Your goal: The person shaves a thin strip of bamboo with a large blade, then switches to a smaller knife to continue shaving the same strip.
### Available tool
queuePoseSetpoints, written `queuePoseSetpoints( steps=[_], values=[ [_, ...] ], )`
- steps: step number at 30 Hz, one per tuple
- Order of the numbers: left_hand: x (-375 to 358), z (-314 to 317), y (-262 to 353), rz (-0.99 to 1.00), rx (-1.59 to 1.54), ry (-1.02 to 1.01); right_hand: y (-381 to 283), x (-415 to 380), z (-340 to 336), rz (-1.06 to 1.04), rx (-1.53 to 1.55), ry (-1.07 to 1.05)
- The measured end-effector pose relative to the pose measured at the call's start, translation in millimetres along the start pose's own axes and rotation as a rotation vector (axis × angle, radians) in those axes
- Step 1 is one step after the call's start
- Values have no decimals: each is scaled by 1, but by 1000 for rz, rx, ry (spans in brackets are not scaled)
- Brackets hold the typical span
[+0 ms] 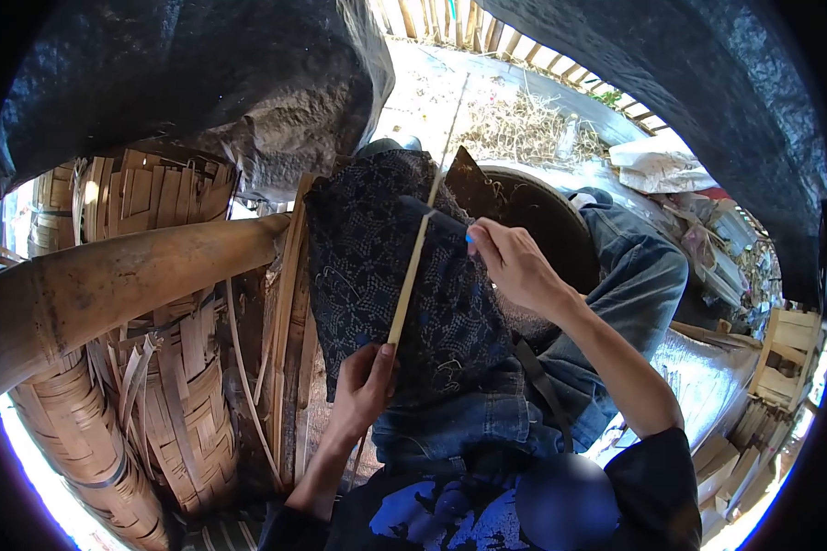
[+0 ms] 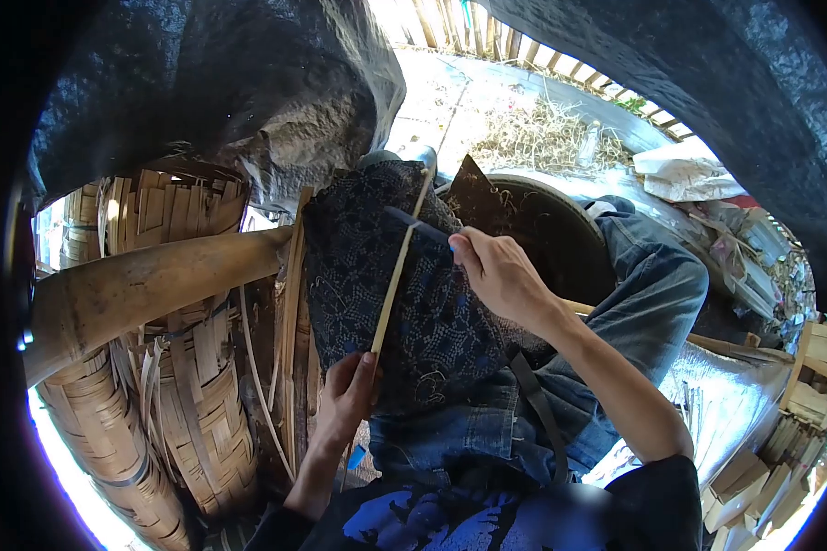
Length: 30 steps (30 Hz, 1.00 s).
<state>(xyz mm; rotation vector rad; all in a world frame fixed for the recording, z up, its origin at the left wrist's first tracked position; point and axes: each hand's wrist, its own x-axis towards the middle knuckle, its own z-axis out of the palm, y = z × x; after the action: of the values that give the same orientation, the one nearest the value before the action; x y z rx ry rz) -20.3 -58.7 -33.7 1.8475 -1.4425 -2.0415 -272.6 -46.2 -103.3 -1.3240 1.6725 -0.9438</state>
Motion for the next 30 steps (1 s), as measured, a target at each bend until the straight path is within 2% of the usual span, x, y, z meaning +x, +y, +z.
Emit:
queuePoseSetpoints(
  steps=[2,9,11,15,17,18,20,21,23,24,26,28,30],
  values=[
    [1,3,0,-1,-3,-1,0,7,-1,138,-31,-5],
    [5,2,0,-20,-67,0,18,7,20,57,34,117],
    [6,1,-2,-38,-74,0,18,1,18,112,51,16],
    [6,2,1,-50,-125,-1,19,-4,13,93,71,-97],
    [6,1,-4,-35,-149,-14,12,-5,6,166,82,-283],
    [7,1,-5,-18,-172,-22,15,-6,6,164,78,-282],
    [6,0,-2,-33,-173,-18,23,-9,9,-111,-1,-220],
    [7,0,-1,-50,-173,-20,22,-10,10,-113,-3,-219],
    [8,1,-3,-32,-199,-25,18,-16,9,-239,-202,-172],
    [9,1,-4,-15,-224,-25,16,-18,9,-240,-206,-169],
    [12,2,-8,-15,-225,-13,12,-23,10,-376,-258,-104],
    [12,2,-8,-19,-228,-2,8,-31,11,-338,-287,-107],
    [11,2,-6,-38,-211,1,1,-33,9,-166,-250,-11]
  ],
)
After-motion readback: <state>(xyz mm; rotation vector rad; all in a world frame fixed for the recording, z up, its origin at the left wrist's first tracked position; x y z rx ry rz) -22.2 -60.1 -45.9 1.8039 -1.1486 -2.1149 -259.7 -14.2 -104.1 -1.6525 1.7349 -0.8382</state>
